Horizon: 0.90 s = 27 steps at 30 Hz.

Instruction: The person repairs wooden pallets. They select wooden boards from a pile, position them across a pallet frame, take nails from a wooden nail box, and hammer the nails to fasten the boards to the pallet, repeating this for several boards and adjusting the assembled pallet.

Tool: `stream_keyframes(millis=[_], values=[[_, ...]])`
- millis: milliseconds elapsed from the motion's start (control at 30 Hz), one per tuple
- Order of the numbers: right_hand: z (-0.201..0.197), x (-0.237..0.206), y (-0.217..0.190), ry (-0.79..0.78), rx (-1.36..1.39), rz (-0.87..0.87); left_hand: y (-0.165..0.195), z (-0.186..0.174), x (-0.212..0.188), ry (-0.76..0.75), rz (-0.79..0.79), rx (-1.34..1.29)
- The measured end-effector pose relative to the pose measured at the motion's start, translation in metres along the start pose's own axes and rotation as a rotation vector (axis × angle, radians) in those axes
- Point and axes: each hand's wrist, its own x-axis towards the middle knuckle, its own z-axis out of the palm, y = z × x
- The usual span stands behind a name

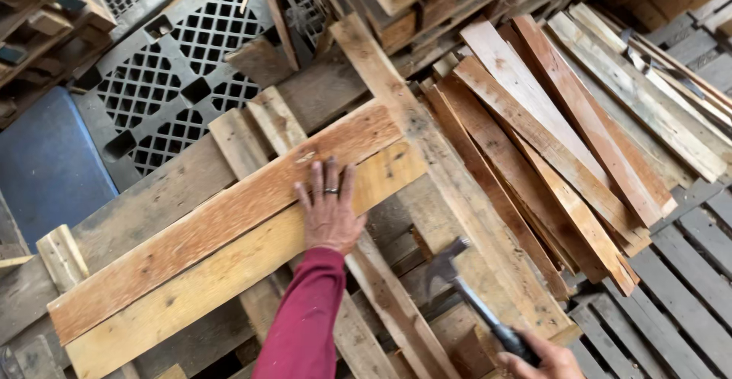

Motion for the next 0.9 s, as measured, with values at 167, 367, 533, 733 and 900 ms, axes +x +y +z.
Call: stream_keyframes(millis=[167,367,533,733,900], values=[[-0.003,0.029,0.018,-0.026,-0.202,-0.095,0.006,0.018,-0.004,0.139,-0.036,0.022],[-0.044,0.039,-0.119,-0.412,-0.206,-0.158,0.005,0.031,0.002,0.263,-0.088,-0.05],[-0.031,0.135,-0.295,-0.292,-0.28,-0.932,-0.002,0.042,0.001,0.46,-0.109,-0.207],[-0.045,0.218,-0.427,-0.379,-0.955,-0.535,-0.005,0.053,-0.001,0.617,-0.109,-0.157],[-0.056,0.188,-0.414,0.127,-0.57,-1.268,-0.006,0.043,0.0,0.562,-0.115,-0.165]])
